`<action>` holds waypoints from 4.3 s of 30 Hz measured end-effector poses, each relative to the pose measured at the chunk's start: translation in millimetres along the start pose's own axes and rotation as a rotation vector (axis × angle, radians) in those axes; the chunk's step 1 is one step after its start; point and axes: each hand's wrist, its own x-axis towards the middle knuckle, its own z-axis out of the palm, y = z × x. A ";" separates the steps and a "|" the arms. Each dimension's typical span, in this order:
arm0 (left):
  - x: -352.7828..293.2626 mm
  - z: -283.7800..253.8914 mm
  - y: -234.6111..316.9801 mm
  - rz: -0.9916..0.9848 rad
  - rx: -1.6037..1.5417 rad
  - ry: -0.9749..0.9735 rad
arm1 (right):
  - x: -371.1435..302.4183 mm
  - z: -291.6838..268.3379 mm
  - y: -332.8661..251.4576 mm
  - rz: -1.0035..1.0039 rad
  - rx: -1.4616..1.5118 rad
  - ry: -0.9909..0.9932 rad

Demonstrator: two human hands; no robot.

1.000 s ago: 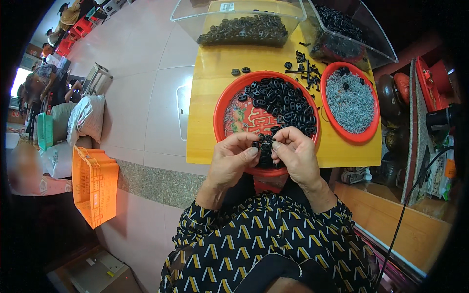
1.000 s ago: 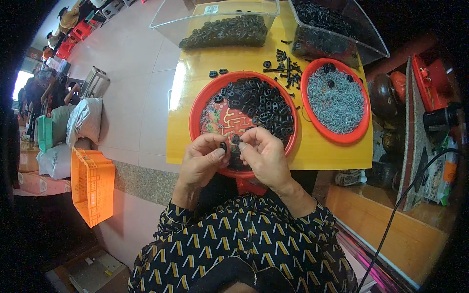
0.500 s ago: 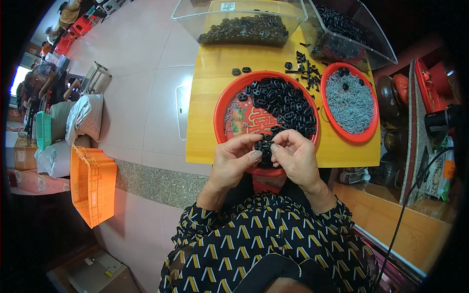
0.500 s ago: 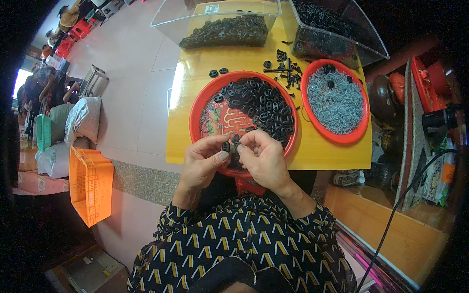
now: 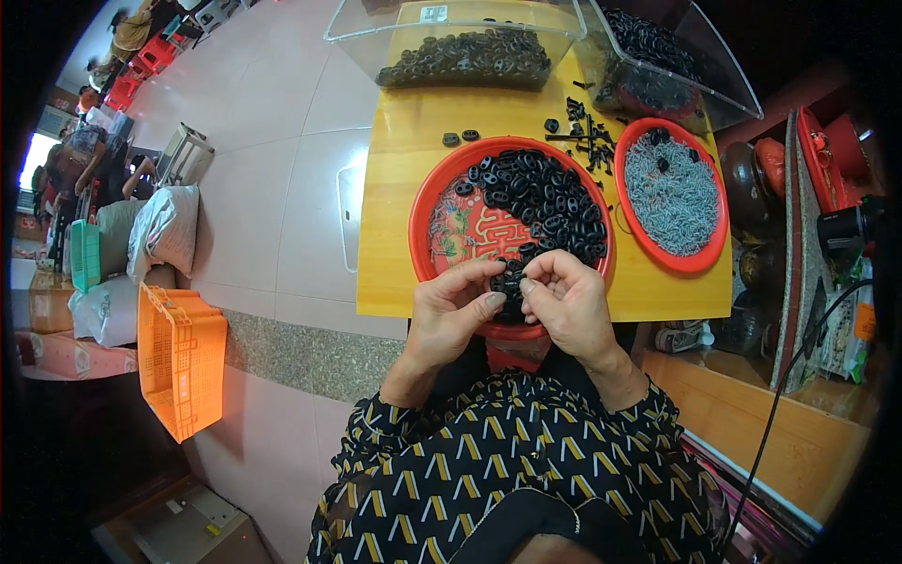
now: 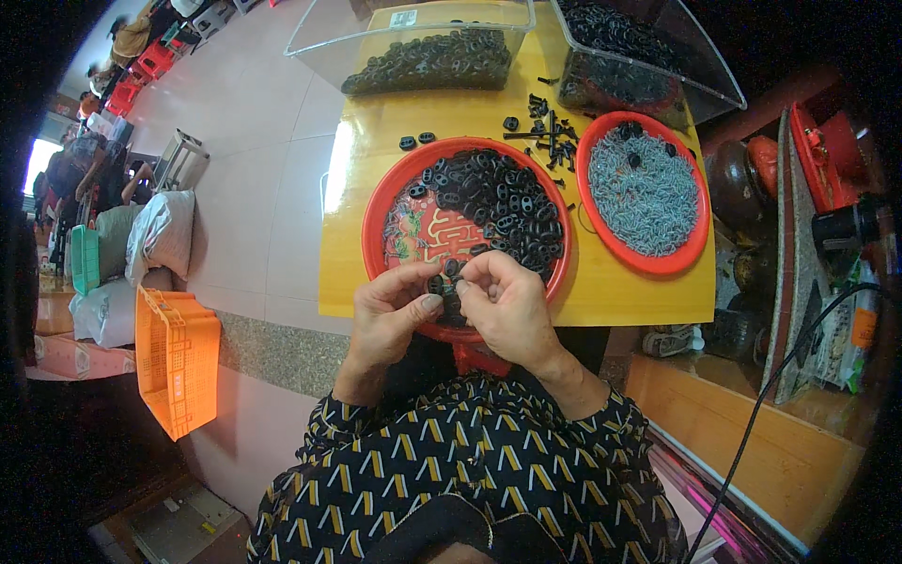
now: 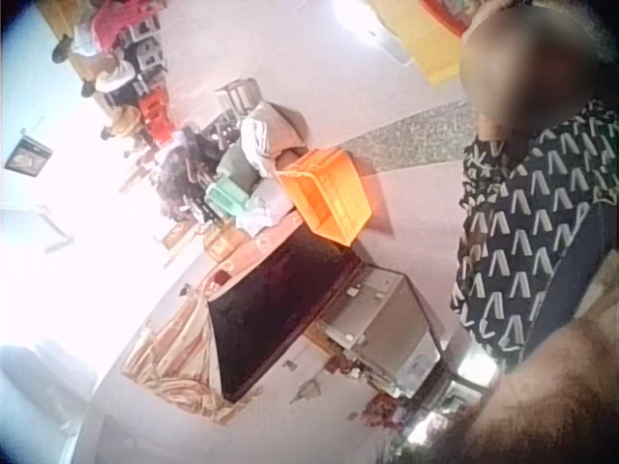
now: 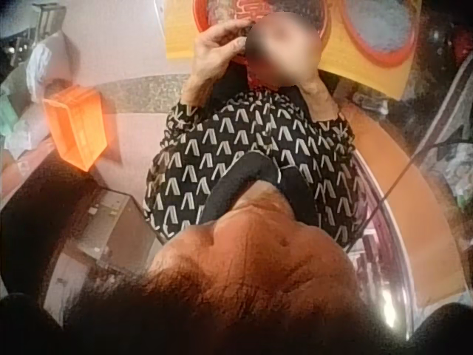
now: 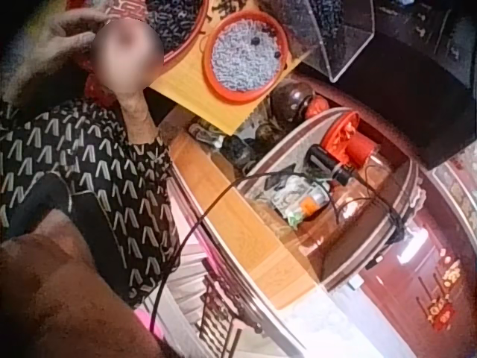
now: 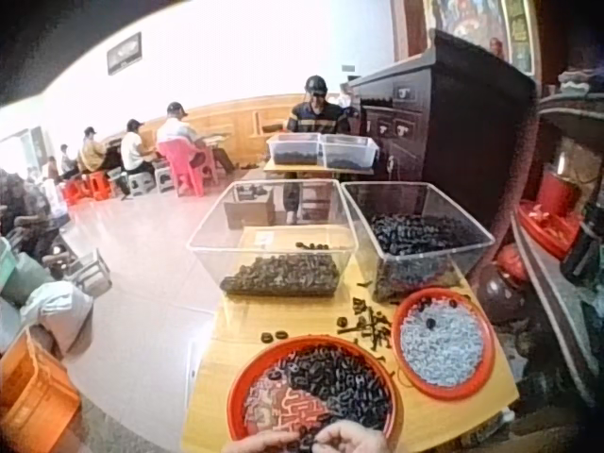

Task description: The person sits at a table and assembles small black plastic components by hand. They pick up a black ring and a small black piece, fit them together, and place the assembled unit into a red tray. This repetitive assembly process continues for the duration of the clip.

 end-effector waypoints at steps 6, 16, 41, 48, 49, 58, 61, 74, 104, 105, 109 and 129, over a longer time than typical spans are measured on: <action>0.4 0.7 -0.5 0.005 0.069 -0.006 | -0.3 1.0 0.3 -0.008 0.013 0.004; -0.1 0.9 -4.9 0.014 0.094 -0.032 | 3.4 -2.8 2.9 0.112 0.221 -0.093; -0.3 7.0 -12.8 0.102 0.128 -0.019 | 11.0 -20.5 15.7 0.228 0.487 -0.291; -0.2 6.3 -9.8 0.150 0.341 -0.025 | 7.6 -13.2 9.2 0.178 0.335 -0.174; -0.7 6.3 -10.1 0.139 0.304 0.002 | 7.3 -12.2 8.6 0.181 0.322 -0.162; -2.0 1.3 -3.5 0.025 0.060 0.081 | 10.5 -18.4 5.1 0.153 0.310 -0.121; -2.1 3.8 -4.4 0.029 0.023 0.060 | 9.8 -17.0 4.6 0.160 0.371 -0.157; -2.3 3.7 -7.6 0.012 -0.023 0.029 | 12.2 -20.3 14.1 0.194 0.489 -0.311; -3.0 4.6 -4.4 0.056 -0.006 0.009 | 2.9 -10.3 5.4 -0.021 0.082 -0.079; -2.9 5.2 -3.4 0.056 -0.007 0.010 | 2.6 -10.5 3.5 -0.003 0.092 -0.089; -2.9 4.1 -4.4 0.062 0.031 0.021 | 1.4 -11.0 -2.5 0.070 0.117 -0.117; -2.6 6.6 -3.0 0.147 0.216 -0.012 | 1.6 -6.9 -5.3 0.115 0.057 -0.106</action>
